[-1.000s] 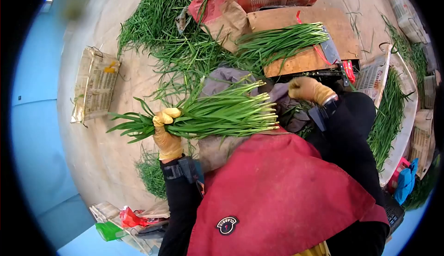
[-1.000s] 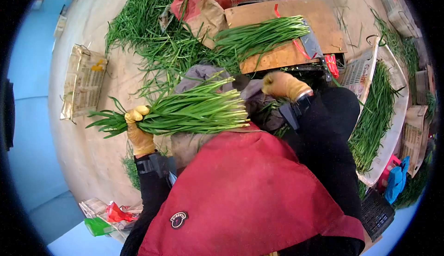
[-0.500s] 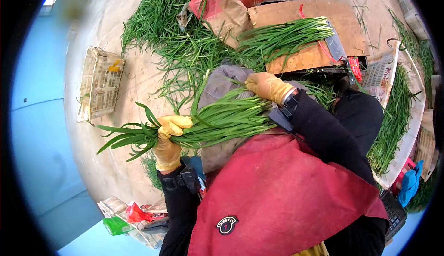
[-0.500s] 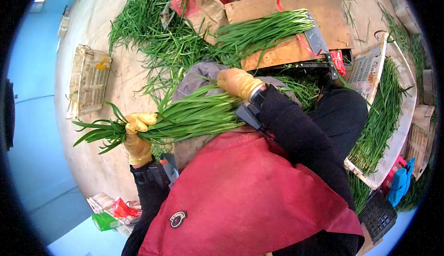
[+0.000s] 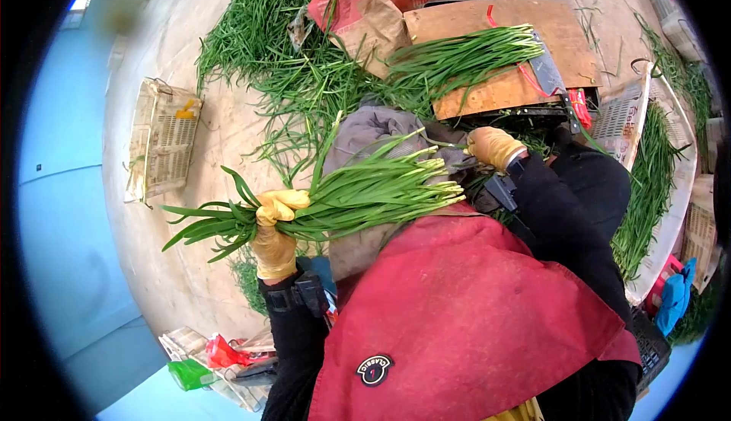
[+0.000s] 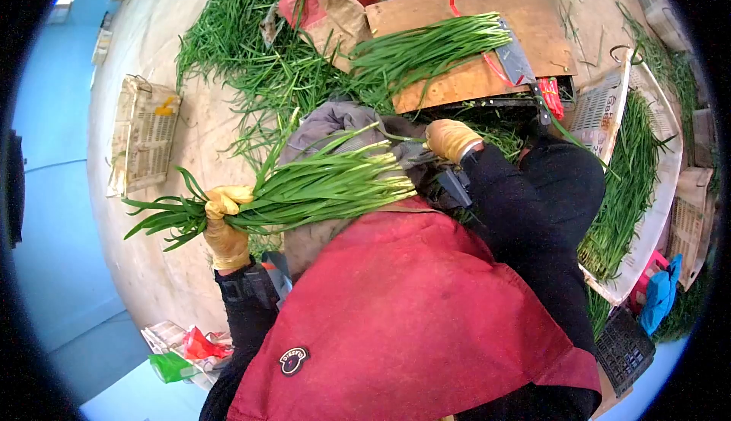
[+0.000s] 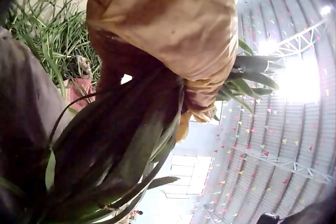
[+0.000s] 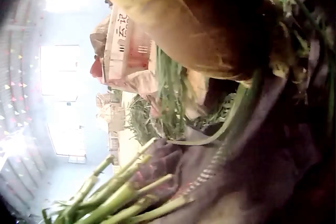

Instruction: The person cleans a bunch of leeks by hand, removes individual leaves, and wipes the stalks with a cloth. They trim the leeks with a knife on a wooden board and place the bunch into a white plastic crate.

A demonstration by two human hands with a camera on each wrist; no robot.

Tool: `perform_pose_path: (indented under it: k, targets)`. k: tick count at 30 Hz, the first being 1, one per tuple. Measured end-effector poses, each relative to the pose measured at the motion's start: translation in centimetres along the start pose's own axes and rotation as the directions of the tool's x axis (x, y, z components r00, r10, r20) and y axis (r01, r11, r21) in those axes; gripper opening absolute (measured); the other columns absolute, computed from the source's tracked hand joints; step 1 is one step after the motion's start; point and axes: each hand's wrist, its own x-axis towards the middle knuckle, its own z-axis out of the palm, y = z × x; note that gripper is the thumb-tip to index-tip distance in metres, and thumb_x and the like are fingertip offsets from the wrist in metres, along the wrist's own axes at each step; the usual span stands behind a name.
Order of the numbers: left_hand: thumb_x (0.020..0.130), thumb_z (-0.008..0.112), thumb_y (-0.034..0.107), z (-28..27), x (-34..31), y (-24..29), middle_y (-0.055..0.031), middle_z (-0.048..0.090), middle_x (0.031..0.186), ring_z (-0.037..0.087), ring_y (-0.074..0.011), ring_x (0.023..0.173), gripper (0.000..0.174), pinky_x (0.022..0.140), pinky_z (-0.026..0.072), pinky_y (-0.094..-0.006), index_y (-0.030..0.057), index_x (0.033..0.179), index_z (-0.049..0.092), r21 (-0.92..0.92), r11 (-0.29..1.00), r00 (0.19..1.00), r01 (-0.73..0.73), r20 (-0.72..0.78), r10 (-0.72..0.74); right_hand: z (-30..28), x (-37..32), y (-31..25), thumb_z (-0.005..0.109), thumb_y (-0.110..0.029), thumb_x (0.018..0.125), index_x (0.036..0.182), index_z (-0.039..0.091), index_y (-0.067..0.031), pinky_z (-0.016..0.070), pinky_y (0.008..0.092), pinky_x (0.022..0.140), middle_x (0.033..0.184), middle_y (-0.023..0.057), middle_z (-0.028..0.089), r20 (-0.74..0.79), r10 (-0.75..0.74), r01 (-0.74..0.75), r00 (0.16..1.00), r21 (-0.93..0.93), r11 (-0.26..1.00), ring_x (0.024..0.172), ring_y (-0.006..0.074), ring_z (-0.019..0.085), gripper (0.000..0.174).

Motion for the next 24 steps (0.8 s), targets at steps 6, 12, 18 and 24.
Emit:
perform_pose_path:
  k: [6,12,18,24]
  targets:
    - [0.091,0.062,0.048,-0.4,-0.3,-0.3,-0.0215,0.067,0.087,0.065,-0.0290,0.081,0.050,0.080,0.0525,-0.0413,0.0016,0.076,0.055,-0.015,1.000,1.000,0.021,-0.014,-0.021,-2.7,-0.3,-2.1,0.057,-0.038,0.092,0.106,0.071,-0.0081,0.0510,0.0406,0.086,0.102,0.0193,0.069,-0.231,-0.057,0.146,0.971,0.387,0.911,0.098,0.0350,0.065,0.036]
    - [0.093,0.061,0.044,-0.9,-1.2,-1.2,-0.0162,0.066,0.093,0.063,-0.0276,0.088,0.042,0.087,0.0512,-0.0442,0.0055,0.081,0.053,-0.048,0.998,0.993,0.042,-0.112,-0.047,-3.1,-2.3,-5.7,0.065,-0.031,0.090,0.114,0.068,-0.0041,0.0498,0.0316,0.086,0.102,0.0113,0.071,-0.246,-0.315,0.397,0.916,0.660,0.638,0.095,0.0193,0.065,0.036]
    - [0.097,0.059,0.037,-0.3,-2.2,-2.0,-0.0123,0.065,0.103,0.061,-0.0230,0.098,0.032,0.091,0.0509,-0.0398,0.0062,0.087,0.057,-0.339,0.934,0.906,0.109,-0.354,-0.234,-4.5,-4.0,-5.3,0.056,-0.008,0.093,0.107,0.067,0.0011,0.0516,0.0262,0.074,0.086,0.0040,0.066,-0.309,-0.102,0.324,0.945,0.866,0.380,0.078,0.0124,0.062,0.020]
    - [0.099,0.056,0.034,-1.4,-3.2,-3.9,-0.0095,0.067,0.108,0.061,-0.0221,0.104,0.028,0.096,0.0497,-0.0425,0.0066,0.096,0.061,-0.665,0.742,0.802,0.081,-0.398,-0.444,-1.9,-5.8,-3.1,0.054,-0.007,0.094,0.113,0.064,0.0043,0.0519,0.0282,0.077,0.091,0.0058,0.066,-0.167,-0.262,0.224,0.951,0.952,0.208,0.081,0.0137,0.063,0.024]
